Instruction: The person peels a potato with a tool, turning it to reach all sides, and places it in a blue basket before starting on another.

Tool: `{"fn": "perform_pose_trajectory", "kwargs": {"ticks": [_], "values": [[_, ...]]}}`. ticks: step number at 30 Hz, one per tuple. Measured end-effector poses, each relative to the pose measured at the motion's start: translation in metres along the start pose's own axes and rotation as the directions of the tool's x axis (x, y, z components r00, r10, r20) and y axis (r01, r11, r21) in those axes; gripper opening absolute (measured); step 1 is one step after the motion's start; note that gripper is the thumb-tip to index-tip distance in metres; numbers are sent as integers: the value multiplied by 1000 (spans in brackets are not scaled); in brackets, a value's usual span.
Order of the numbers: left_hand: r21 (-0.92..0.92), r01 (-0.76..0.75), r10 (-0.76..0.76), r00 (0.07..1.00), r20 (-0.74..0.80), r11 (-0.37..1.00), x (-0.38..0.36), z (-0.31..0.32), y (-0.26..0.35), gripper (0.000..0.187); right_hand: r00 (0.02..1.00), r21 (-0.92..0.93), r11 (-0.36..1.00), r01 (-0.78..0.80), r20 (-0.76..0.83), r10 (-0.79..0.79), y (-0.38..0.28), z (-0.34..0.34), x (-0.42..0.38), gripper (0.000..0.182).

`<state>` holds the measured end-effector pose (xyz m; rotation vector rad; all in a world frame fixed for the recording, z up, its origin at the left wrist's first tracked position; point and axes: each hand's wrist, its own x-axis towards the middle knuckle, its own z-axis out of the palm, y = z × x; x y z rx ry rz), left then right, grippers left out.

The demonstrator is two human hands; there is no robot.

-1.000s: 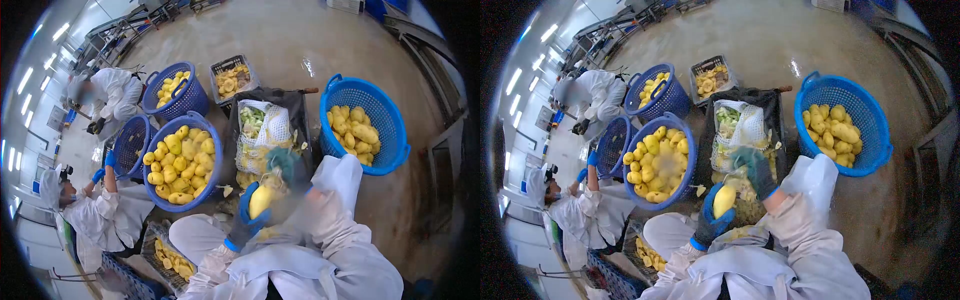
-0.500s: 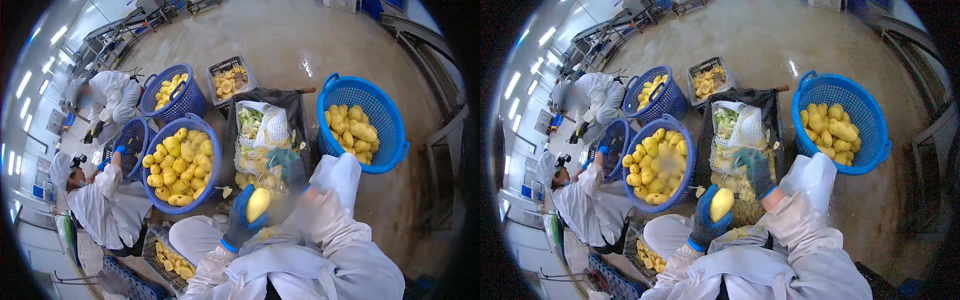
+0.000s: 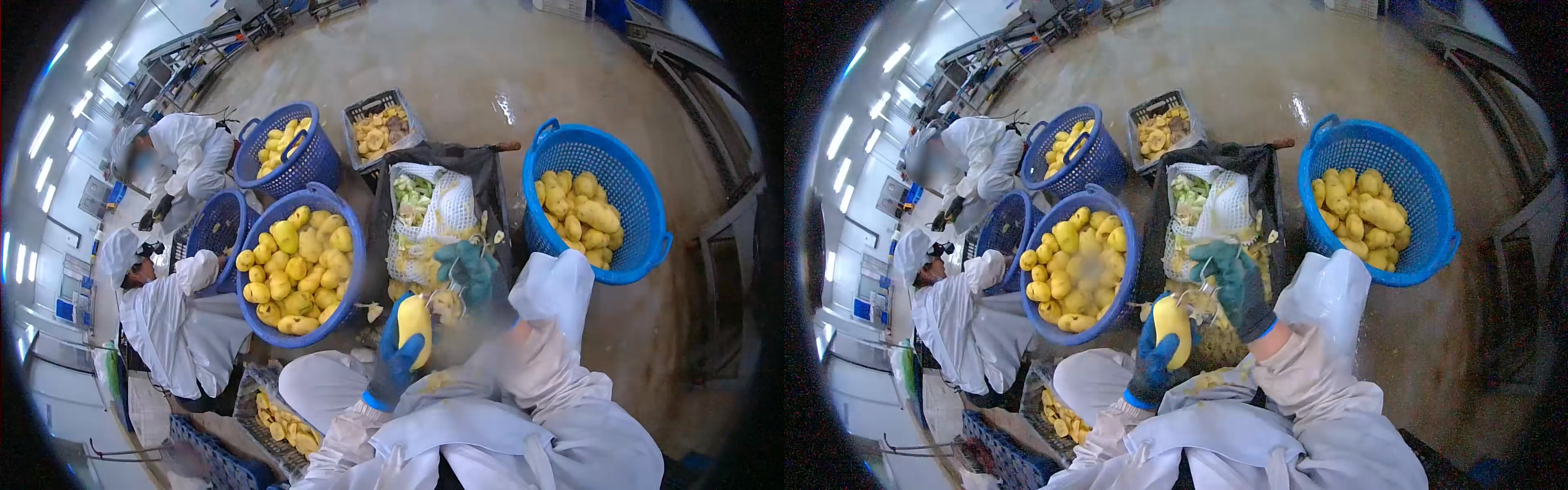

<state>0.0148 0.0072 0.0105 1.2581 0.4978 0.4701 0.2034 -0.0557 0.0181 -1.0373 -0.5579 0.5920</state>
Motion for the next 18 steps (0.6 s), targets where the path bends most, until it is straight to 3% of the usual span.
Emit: {"fn": "perform_pose_trajectory", "kwargs": {"ticks": [1, 3, 4, 5, 8, 10, 12, 13, 14, 16, 17, 18], "values": [[-128, 75, -72, 997, 28, 989, -1, 4, 4, 69, 998, 114, 992, 53, 33, -57, -3, 9, -4, 29], [-369, 230, -204, 973, 108, 901, -5, 11, 10, 68, 998, 24, 998, 63, 24, -63, 12, 1, 9, 28], [-406, 257, -223, 966, 130, 877, -6, 12, 11, 67, 998, -22, 998, 64, 22, -64, 16, -4, 16, 28], [-443, 276, -234, 961, 148, 853, -7, 14, 12, 66, 983, -127, 978, 164, -64, -173, 16, -13, 23, 31], [-502, 334, -299, 942, 152, 797, -4, 9, 11, 63, 993, 159, 981, 115, -34, -111, 21, -19, 19, 30], [-533, 382, -363, 920, 146, 755, -4, 6, 2, 62, 987, 13, 992, 123, 100, -124, 19, -5, 9, 28], [-379, 321, -321, 945, 65, 868, -5, -6, -28, 61, 987, 33, 995, 92, 129, -95, 32, -5, 10, 27], [-399, 317, -321, 945, 60, 860, -6, -6, -26, 61, 999, -82, 996, 32, 26, -30, 28, -16, 23, 29], [-419, 313, -320, 946, 55, 852, -7, -5, -25, 61, 999, -71, 997, 29, -29, -31, 25, -22, 25, 29], [-621, 379, -371, 917, 150, 686, -6, 8, 8, 61, 987, -46, 999, 25, -160, -32, 10, -28, 26, 30], [-605, 414, -407, 900, 158, 680, -7, 4, 4, 61, 990, -76, 991, 114, -75, -120, 8, -20, 17, 30], [-588, 449, -442, 881, 168, 672, -8, -1, -2, 62, 999, -18, 999, 51, 11, -51, 12, -9, 7, 30]]}}
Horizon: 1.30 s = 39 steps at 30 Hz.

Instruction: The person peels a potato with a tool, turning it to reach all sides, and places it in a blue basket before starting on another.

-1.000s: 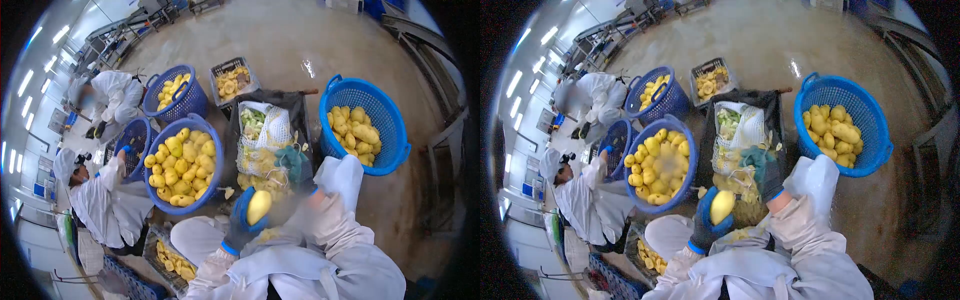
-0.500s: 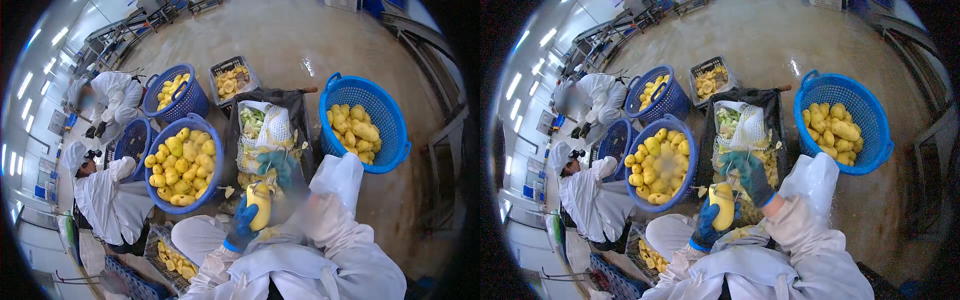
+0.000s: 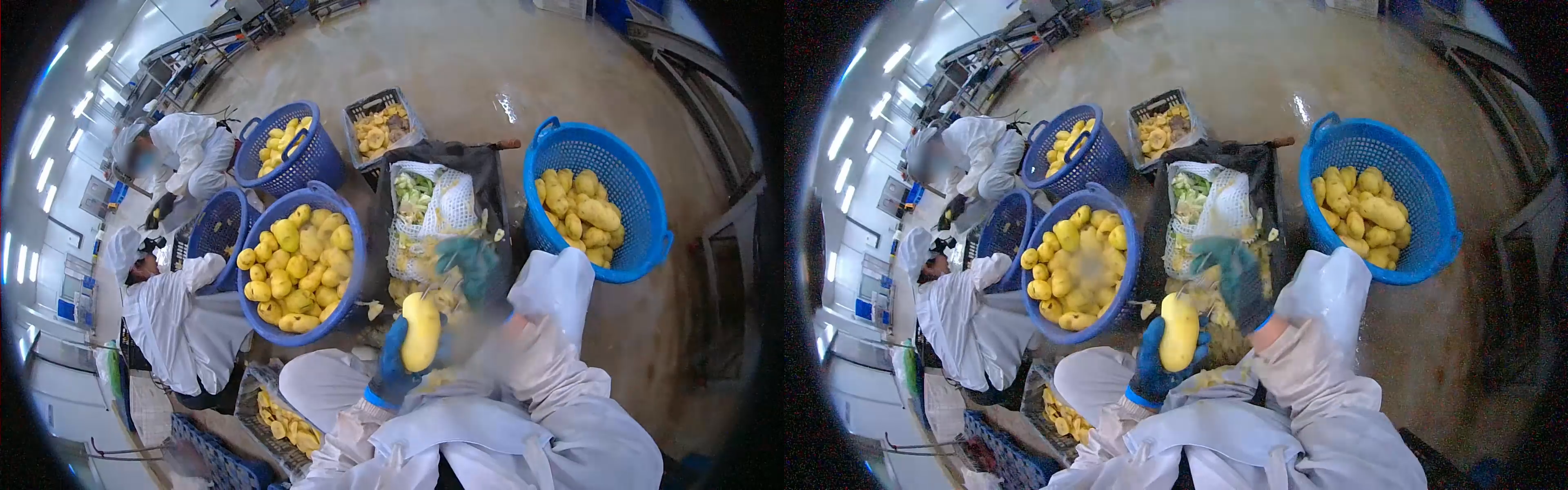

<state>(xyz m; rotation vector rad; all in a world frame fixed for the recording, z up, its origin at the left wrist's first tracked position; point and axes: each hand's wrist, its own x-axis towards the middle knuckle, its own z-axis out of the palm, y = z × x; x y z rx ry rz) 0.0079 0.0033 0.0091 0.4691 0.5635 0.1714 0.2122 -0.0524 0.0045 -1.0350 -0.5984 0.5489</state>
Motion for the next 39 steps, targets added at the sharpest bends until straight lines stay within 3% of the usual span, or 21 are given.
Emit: {"fn": "perform_pose_trajectory", "kwargs": {"ticks": [3, 6, 7, 9, 11, 14, 15, 18, 19, 20, 21, 23, 26, 27, 30, 32, 34, 35, 37, 38, 39], "values": [[60, 21, -20, 1000, -7, 998, 6, -3, -1, 63, 984, 256, 963, -89, 175, 45, 16, 11, -4, 30], [32, -25, 24, 999, 34, 999, 3, 2, 6, 60, 976, -269, 955, 122, -140, -164, 13, -27, 24, 28], [-1, -38, 38, 999, 19, 999, -1, 6, 6, 59, 946, 107, 986, -129, -285, 155, 10, -29, 25, 28], [-38, -59, 59, 998, 3, 998, -4, 11, 6, 57, 991, -171, 985, 36, -121, -58, 6, -20, 8, 27], [-11, -70, 70, 998, 1, 998, 2, 10, 5, 55, 982, -58, 983, 176, 78, -171, 1, 3, -7, 23], [42, -86, 87, 996, -10, 995, 9, 8, 1, 52, 972, 141, 969, -203, 148, 182, -2, 24, -18, 21], [49, -93, 94, 995, -22, 994, 10, 8, 0, 51, 988, 211, 972, -100, 135, 72, 16, 15, -8, 23], [29, -152, 154, 983, -103, 988, 7, 12, -2, 48, 969, -296, 939, 174, -115, -216, 11, -13, 20, 39], [-95, -92, 85, 993, -83, 991, 1, 30, 6, 49, 983, -88, 996, -13, -185, -3, 2, -15, 19, 40], [377, -377, 416, 909, -25, 846, 2, 23, 2, 51, 993, -37, 999, 14, -115, -19, -1, -11, 16, 36], [460, -412, 451, 892, 26, 787, 2, 20, 0, 50, 998, 14, 999, 33, -47, -32, -1, -3, 7, 31], [432, -370, 380, 923, 65, 823, 5, 19, 0, 50, 986, -50, 992, 119, 126, -112, -8, 15, -9, 32], [232, -221, 214, 975, 55, 947, 9, 16, 2, 52, 989, 37, 999, 10, 147, -15, 20, 6, 4, 35], [183, -197, 191, 980, 55, 963, 7, 16, 3, 54, 992, -64, 991, 114, 52, -111, 6, 2, 15, 36], [127, -198, 191, 980, 64, 972, 3, 18, 8, 59, 973, -109, 989, -102, -216, 77, -7, -16, 25, 44], [180, -238, 233, 971, 51, 954, 5, 16, 7, 63, 993, 35, 999, 6, -122, -2, 0, -11, 14, 40], [442, -414, 417, 904, 97, 796, 6, 17, 3, 68, 1000, 166, 986, -3, 9, 1, 0, 4, -2, 33], [654, -536, 556, 805, 206, 534, 6, 17, 1, 70, 969, -246, 945, 217, 173, -177, -4, 8, -12, 32], [814, -575, 645, 593, 483, -82, 14, -1, -3, 77, 970, -22, 997, -70, 231, 74, -10, 28, -26, 32], [819, -565, 641, 594, 486, -98, 22, -20, -8, 75, 941, 84, 972, -221, 280, 190, -11, 34, -29, 31], [826, -552, 636, 599, 487, -113, 31, -42, -15, 73, 952, -259, 929, 266, 223, -210, 8, 24, -16, 32]]}}
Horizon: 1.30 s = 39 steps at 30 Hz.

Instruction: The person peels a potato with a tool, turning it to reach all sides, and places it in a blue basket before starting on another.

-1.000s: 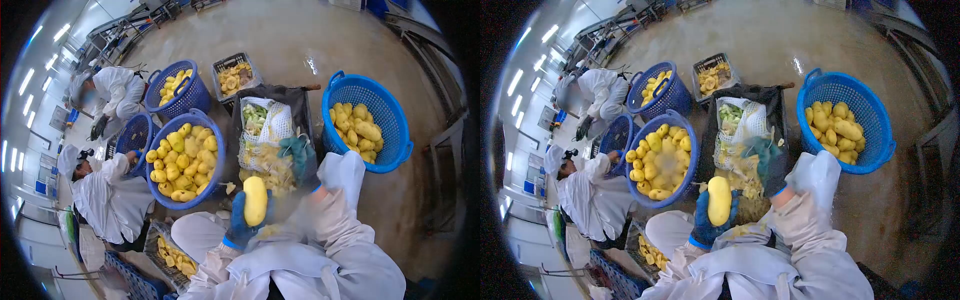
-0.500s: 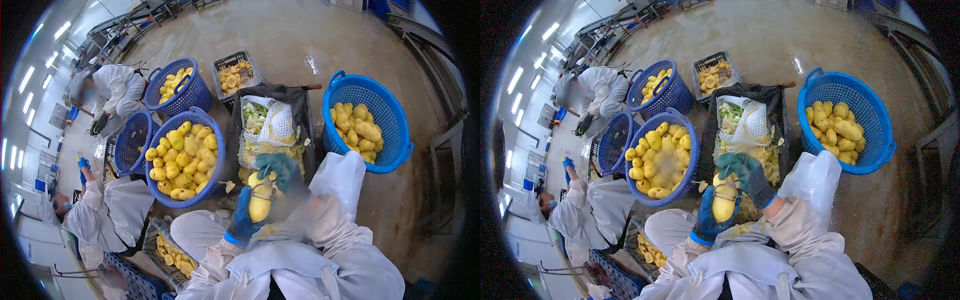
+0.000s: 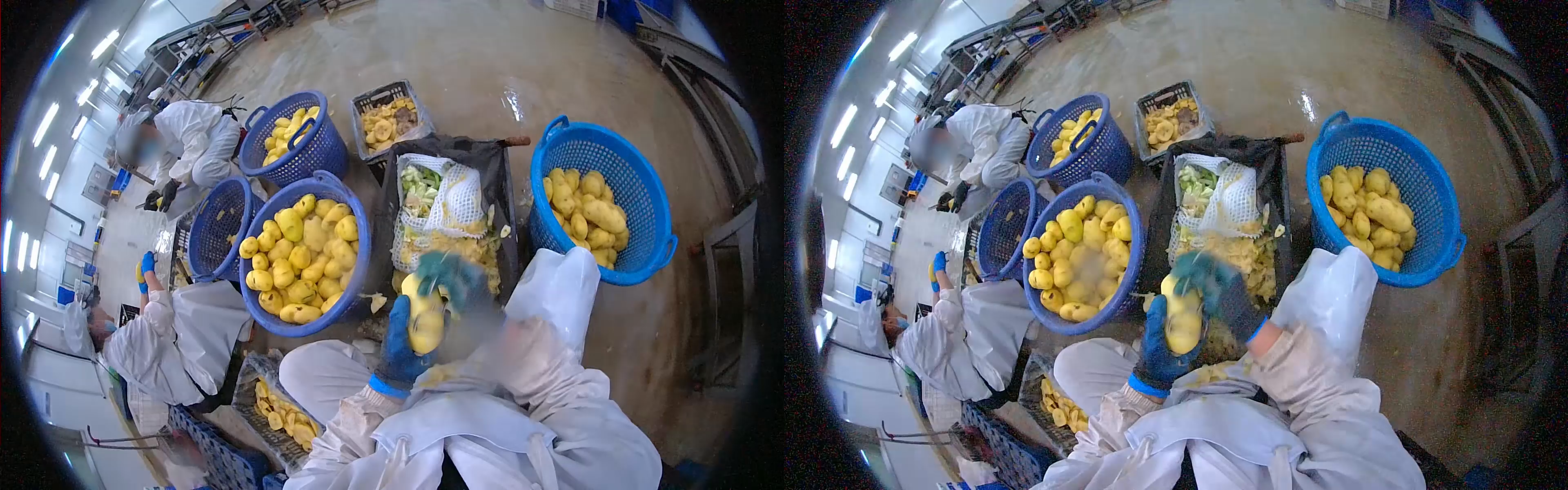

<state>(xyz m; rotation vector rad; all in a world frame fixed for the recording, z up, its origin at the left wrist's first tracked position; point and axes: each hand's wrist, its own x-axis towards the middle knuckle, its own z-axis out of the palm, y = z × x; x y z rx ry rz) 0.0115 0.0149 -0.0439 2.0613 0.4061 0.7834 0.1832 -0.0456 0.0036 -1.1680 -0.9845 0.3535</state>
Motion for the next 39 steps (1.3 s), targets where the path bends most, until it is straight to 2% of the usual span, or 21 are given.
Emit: {"fn": "perform_pose_trajectory", "kwargs": {"ticks": [1, 2, 3, 5, 7, 9, 11, 12, 15, 18, 21, 24, 27, 28, 29, 30, 31, 33, 35, 37, 39], "values": [[-405, 257, -211, 965, 155, 878, 9, -3, 16, 67, 963, 367, 921, -130, -176, 206, 36, -10, 3, 34], [-847, 449, -421, 852, 311, 283, 18, -6, 32, 63, 940, 271, 954, -130, -272, 205, 30, -32, 14, 35], [-897, 390, -586, 686, 432, -206, 27, -10, 49, 58, 912, 170, 976, -134, -365, 189, 17, -46, 23, 36], [-842, 366, -537, 651, 536, -397, 35, -18, 70, 52, 932, 190, 968, -161, -292, 213, 4, -46, 21, 37], [-624, 304, -353, 934, 48, 720, 31, -9, 69, 50, 980, 88, 991, -96, -167, 110, -10, -41, 11, 37], [-602, 310, -346, 936, 59, 736, 32, -5, 64, 51, 994, -84, 991, 102, 51, -98, -21, -17, -2, 37], [-835, 434, -535, 641, 551, -339, 35, -7, 56, 51, 983, 282, 942, -182, 25, 182, 13, -13, -4, 37], [-829, 449, -540, 630, 558, -332, 30, -7, 48, 54, 947, 455, 837, -305, 52, 316, 25, -12, -3, 38], [-841, 528, -526, 684, 504, -119, 27, -12, 47, 56, 974, -28, 991, -134, -188, 126, 12, -52, 20, 36], [-825, 557, -584, 702, 408, 94, 14, -5, 25, 58, 992, 100, 990, -102, -65, 109, -15, -20, 2, 28], [-545, 279, -373, 925, -67, 791, 10, 12, 35, 54, 992, 197, 972, -130, 30, 126, -17, -4, -6, 29], [-824, 510, -676, 518, 524, -248, 29, -5, 48, 53, 980, 121, 976, -184, -60, 192, 10, -28, 9, 33], [-781, 558, -507, 605, 614, -280, 26, -13, 43, 52, 984, 294, 940, -176, 19, 179, 6, -19, 1, 31], [-818, 495, -549, 787, 281, 291, 24, -4, 46, 52, 985, 362, 916, -175, 73, 159, 0, -10, -5, 31], [-566, 290, -370, 928, -28, 772, 24, 11, 49, 52, 979, -78, 983, 165, 131, -154, -5, -3, -4, 26], [-564, 293, -380, 924, -40, 772, 23, 11, 52, 51, 991, 405, 905, -131, 77, 109, 10, -3, -4, 25], [-563, 296, -390, 920, -52, 772, 23, 11, 55, 50, 922, 784, 524, -334, 156, 354, 34, -4, -2, 25], [-805, 523, -581, 576, 576, -279, 30, -9, 58, 49, 973, 617, 769, -166, -23, 228, 46, -17, 0, 27], [-833, 512, -531, 775, 342, 210, 19, -6, 47, 54, 991, 179, 982, -53, -108, 74, 19, -28, 5, 28], [-530, 275, -271, 959, 88, 802, 17, 1, 50, 54, 981, 366, 910, -195, 54, 188, -8, -9, -2, 24], [-188, 14, -20, 999, -31, 982, 16, 2, 48, 54, 970, 257, 936, -239, 16, 243, -1, -11, 4, 22]]}}
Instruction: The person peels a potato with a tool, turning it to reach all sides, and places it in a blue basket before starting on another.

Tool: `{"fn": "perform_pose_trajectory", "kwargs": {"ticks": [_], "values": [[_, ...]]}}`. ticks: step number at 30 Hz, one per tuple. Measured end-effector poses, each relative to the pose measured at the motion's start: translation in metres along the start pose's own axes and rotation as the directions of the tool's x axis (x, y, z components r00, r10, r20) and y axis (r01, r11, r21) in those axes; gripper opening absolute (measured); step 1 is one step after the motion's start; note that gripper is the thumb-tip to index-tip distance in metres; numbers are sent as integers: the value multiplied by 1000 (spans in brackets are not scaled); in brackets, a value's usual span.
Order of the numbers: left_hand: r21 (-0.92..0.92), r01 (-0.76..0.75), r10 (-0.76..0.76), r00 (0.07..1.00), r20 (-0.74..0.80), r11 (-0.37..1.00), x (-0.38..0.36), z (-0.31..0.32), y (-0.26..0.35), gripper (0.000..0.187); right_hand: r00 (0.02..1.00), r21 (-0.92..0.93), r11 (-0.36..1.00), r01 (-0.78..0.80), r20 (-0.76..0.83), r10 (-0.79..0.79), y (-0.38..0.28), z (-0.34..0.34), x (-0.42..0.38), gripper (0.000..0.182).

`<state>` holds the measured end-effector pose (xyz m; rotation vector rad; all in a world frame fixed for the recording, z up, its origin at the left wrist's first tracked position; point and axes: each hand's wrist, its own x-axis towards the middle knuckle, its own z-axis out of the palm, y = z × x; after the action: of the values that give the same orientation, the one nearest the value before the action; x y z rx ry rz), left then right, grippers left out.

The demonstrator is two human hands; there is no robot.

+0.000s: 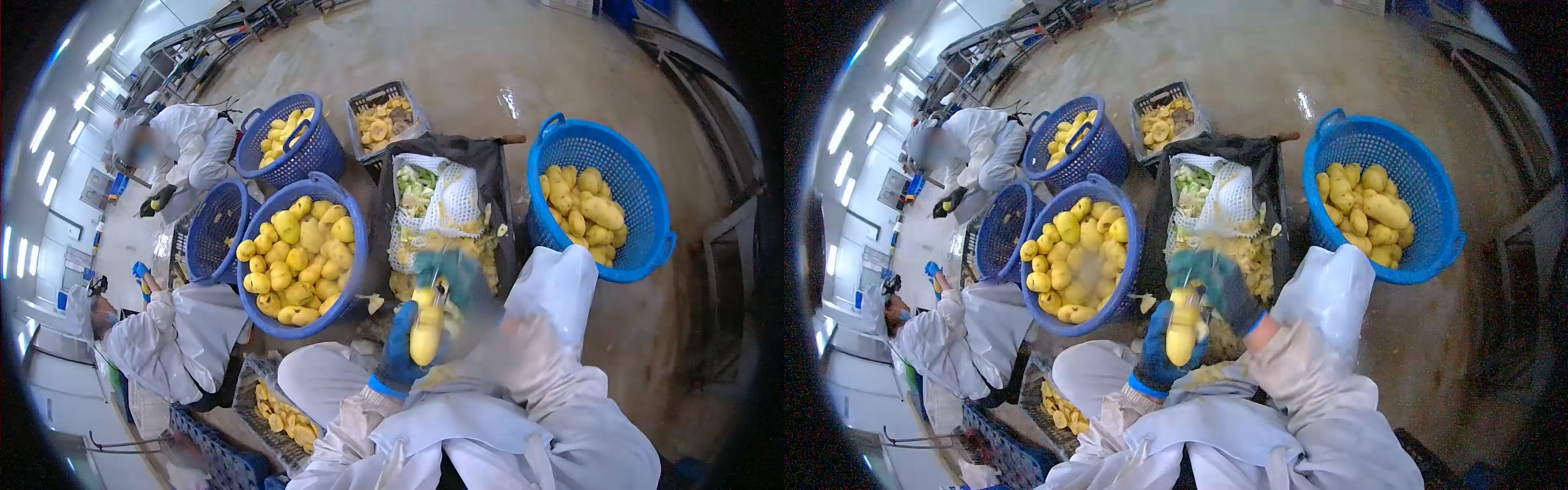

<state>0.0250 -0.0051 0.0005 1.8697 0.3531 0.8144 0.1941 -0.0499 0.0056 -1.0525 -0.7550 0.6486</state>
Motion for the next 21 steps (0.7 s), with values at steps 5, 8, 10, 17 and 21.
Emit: {"fn": "perform_pose_trajectory", "kwargs": {"ticks": [5, 8, 10, 17, 21], "values": [[-785, 617, -672, 601, 432, 47, 9, -15, 5, 62, 993, 97, 991, 91, -82, -84, 2, -21, 27, 29], [-322, 439, -397, 898, 191, 839, 20, -9, 42, 63, 995, 123, 992, -18, -100, 30, -5, -14, 21, 34], [-406, 525, -452, 851, 267, 749, 19, -15, 36, 65, 959, -55, 990, 131, -244, -141, -9, -32, 34, 36], [-800, 597, -549, 686, 478, 50, 18, -11, 18, 60, 951, -362, 927, 103, -238, -198, 21, -39, 30, 32], [-951, 161, -698, 649, 303, -263, 23, -7, 21, 42, 931, 66, 998, 23, -365, 3, -10, -30, 30, 34]]}}
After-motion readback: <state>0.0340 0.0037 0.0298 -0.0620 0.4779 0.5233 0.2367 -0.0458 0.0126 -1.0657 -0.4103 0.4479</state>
